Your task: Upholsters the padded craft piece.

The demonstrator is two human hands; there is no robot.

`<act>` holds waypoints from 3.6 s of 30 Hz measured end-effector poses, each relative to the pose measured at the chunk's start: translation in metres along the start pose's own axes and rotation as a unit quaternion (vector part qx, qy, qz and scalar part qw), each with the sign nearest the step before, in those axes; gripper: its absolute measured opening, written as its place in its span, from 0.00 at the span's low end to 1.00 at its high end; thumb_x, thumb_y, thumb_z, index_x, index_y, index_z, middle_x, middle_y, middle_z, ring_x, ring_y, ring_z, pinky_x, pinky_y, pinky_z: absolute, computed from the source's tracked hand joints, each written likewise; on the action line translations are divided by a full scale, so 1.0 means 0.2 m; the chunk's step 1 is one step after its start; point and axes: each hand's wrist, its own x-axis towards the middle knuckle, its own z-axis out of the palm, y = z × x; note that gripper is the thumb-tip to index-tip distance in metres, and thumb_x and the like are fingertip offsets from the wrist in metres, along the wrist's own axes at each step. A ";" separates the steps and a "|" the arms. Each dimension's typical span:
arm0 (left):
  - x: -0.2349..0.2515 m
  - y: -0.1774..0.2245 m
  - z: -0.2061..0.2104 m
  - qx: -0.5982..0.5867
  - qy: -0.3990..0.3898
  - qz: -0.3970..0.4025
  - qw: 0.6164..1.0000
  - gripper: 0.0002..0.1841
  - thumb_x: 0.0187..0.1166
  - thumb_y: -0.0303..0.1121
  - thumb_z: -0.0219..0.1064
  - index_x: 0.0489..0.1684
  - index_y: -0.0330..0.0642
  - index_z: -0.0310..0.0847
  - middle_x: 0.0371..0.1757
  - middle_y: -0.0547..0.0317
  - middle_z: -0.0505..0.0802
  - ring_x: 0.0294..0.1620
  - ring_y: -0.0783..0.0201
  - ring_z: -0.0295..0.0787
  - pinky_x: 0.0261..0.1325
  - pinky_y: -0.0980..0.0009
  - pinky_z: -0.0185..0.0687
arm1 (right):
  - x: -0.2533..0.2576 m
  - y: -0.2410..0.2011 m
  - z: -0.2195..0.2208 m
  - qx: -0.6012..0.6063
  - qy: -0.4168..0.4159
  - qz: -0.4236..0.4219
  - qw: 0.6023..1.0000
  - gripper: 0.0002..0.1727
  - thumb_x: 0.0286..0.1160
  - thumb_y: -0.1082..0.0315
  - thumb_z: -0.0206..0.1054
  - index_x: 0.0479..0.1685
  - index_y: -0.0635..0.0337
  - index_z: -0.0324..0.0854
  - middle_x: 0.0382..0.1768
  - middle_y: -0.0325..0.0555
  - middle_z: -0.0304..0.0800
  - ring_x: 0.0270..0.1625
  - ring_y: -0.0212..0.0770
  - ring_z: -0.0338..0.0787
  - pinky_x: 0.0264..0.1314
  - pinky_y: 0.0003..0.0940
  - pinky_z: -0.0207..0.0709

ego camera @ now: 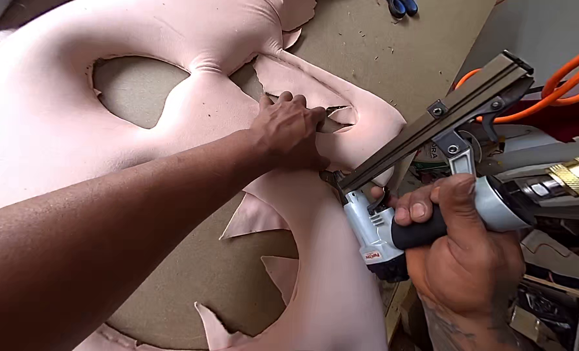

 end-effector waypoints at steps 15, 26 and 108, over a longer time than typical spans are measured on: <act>0.02 -0.02 0.02 -0.017 0.013 0.038 0.999 0.41 0.43 0.73 0.75 0.56 0.58 0.83 0.49 0.51 0.85 0.59 0.42 0.81 0.50 0.39 0.71 | -0.04 0.05 0.29 -0.126 0.128 -0.029 0.983 0.11 0.84 0.57 0.68 0.39 0.55 0.81 0.17 0.41 0.77 0.20 0.42 0.85 0.30 0.41 0.89; 0.01 -0.01 0.04 -0.027 0.031 0.052 0.998 0.42 0.43 0.71 0.76 0.57 0.54 0.83 0.51 0.47 0.86 0.59 0.40 0.81 0.49 0.38 0.72 | -0.05 0.06 0.38 -0.148 0.115 -0.040 0.981 0.09 0.82 0.60 0.71 0.41 0.56 0.81 0.18 0.42 0.78 0.20 0.41 0.84 0.30 0.40 0.89; 0.02 -0.11 -0.01 -0.118 0.014 0.114 0.986 0.21 0.65 0.60 0.73 0.47 0.58 0.90 0.46 0.64 0.88 0.54 0.58 0.84 0.54 0.53 0.80 | -0.16 -0.11 -0.14 -0.062 -0.058 0.058 0.995 0.13 0.83 0.59 0.69 0.31 0.56 0.81 0.17 0.41 0.79 0.23 0.44 0.87 0.56 0.65 0.89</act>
